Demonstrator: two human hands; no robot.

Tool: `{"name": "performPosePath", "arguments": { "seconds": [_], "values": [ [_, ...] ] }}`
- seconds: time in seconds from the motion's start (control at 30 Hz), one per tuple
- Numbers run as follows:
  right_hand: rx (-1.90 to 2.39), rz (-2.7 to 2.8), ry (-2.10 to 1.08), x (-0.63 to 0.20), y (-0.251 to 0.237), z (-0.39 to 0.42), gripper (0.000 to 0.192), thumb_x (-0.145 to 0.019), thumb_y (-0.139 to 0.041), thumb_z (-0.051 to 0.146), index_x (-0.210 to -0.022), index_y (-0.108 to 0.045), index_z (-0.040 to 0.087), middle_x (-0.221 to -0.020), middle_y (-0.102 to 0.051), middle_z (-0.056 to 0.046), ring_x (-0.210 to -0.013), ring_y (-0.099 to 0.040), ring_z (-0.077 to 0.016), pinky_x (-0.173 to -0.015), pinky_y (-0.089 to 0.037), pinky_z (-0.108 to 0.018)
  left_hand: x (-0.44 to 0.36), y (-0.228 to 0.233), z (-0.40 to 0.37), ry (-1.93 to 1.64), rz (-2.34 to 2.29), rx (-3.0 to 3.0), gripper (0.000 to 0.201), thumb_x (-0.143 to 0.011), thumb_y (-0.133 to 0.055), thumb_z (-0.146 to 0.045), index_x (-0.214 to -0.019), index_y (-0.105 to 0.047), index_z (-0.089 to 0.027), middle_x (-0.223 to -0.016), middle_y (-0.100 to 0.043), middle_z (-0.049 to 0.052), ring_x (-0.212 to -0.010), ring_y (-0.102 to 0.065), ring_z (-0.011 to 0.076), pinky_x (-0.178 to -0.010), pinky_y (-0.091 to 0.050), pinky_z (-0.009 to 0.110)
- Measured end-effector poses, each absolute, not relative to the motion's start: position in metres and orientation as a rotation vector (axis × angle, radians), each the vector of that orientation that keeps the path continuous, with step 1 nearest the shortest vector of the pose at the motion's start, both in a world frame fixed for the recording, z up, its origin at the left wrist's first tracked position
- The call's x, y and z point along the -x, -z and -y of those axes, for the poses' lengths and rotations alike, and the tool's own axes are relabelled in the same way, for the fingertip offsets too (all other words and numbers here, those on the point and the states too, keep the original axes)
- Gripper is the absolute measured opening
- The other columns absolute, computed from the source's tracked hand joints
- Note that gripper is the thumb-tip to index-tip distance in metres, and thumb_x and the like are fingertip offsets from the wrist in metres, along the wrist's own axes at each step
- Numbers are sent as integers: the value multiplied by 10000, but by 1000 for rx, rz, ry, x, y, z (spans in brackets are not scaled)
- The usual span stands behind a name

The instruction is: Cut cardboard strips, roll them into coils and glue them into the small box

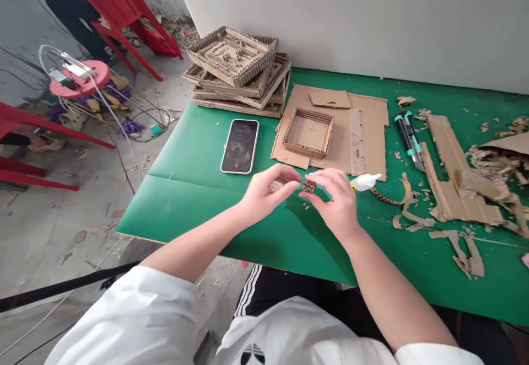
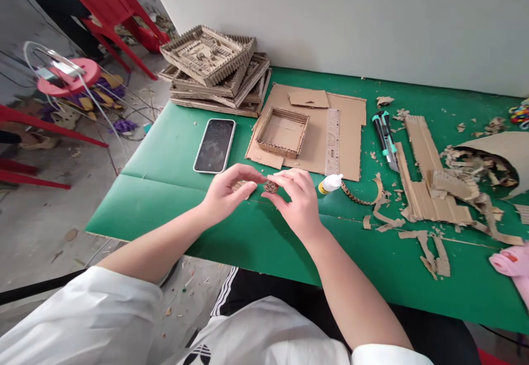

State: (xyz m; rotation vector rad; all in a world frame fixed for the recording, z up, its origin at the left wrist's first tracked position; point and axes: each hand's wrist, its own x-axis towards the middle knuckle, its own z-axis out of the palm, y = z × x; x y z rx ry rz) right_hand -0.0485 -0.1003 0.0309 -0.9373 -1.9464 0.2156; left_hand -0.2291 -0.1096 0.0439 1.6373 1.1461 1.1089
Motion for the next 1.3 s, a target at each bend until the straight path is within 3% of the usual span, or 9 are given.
{"name": "performPosePath", "arguments": {
  "seconds": [0.17, 0.27, 0.4, 0.53, 0.63, 0.97, 1.17, 1.3],
  "values": [
    [972, 1945, -204, 49, -31, 101, 169, -807, -648, 298, -968, -648, 245, -909, -675, -49, -889, -612, -190, -792, -534, -369, 211, -34, 106, -1058, -824, -1088, 323, -750, -720, -354, -940, -520, -185, -810, -680, 18, -755, -675, 135, -699, -558, 256],
    [957, 1976, -222, 49, -32, 102, 222, -800, -655, 301, -1014, -631, 246, -931, -670, -52, -905, -607, -191, -798, -535, -367, 213, -28, 105, -1074, -809, -975, 348, -703, -773, -308, -909, -519, -188, -748, -678, -10, -729, -676, 117, -684, -555, 226],
    [938, 1967, -268, 49, -33, 104, 365, -776, -683, 309, -1117, -578, 233, -970, -668, -61, -935, -608, -200, -814, -532, -373, 218, -27, 105, -1153, -863, -965, 337, -691, -785, -288, -917, -556, -186, -762, -702, -12, -700, -684, 108, -668, -553, 209],
    [903, 1906, -271, 49, -35, 105, 188, -797, -648, 145, -961, -605, 227, -886, -674, -40, -879, -599, -173, -791, -528, -355, 220, -27, 105, -1216, -883, -1018, 261, -682, -788, -262, -841, -603, -169, -763, -716, -8, -668, -692, 120, -655, -569, 227],
    [882, 1889, -260, 49, -36, 105, 165, -787, -649, 108, -906, -608, 216, -842, -674, -36, -844, -592, -163, -764, -528, -342, 220, -27, 106, -1236, -867, -1032, 232, -666, -795, -213, -819, -627, -166, -764, -726, -8, -660, -699, 119, -626, -573, 208],
    [873, 1902, -264, 50, -36, 105, 121, -810, -620, 122, -886, -598, 213, -823, -675, -34, -823, -596, -167, -736, -529, -345, 219, -29, 108, -1201, -897, -1067, 242, -640, -813, -237, -783, -634, -160, -742, -718, -2, -653, -699, 124, -639, -596, 218],
    [880, 1880, -290, 50, -36, 106, 160, -798, -655, 174, -940, -595, 218, -843, -678, -36, -839, -605, -167, -753, -534, -345, 219, -31, 110, -1260, -917, -1194, 296, -680, -785, -212, -963, -703, -182, -855, -749, 36, -788, -721, 167, -724, -613, 243],
    [877, 1888, -281, 50, -35, 106, 219, -783, -681, 239, -985, -597, 225, -869, -681, -35, -849, -608, -171, -755, -539, -348, 219, -32, 111, -1292, -925, -1238, 233, -693, -773, -195, -923, -734, -192, -904, -752, 44, -797, -723, 177, -740, -622, 260]
  ]
}}
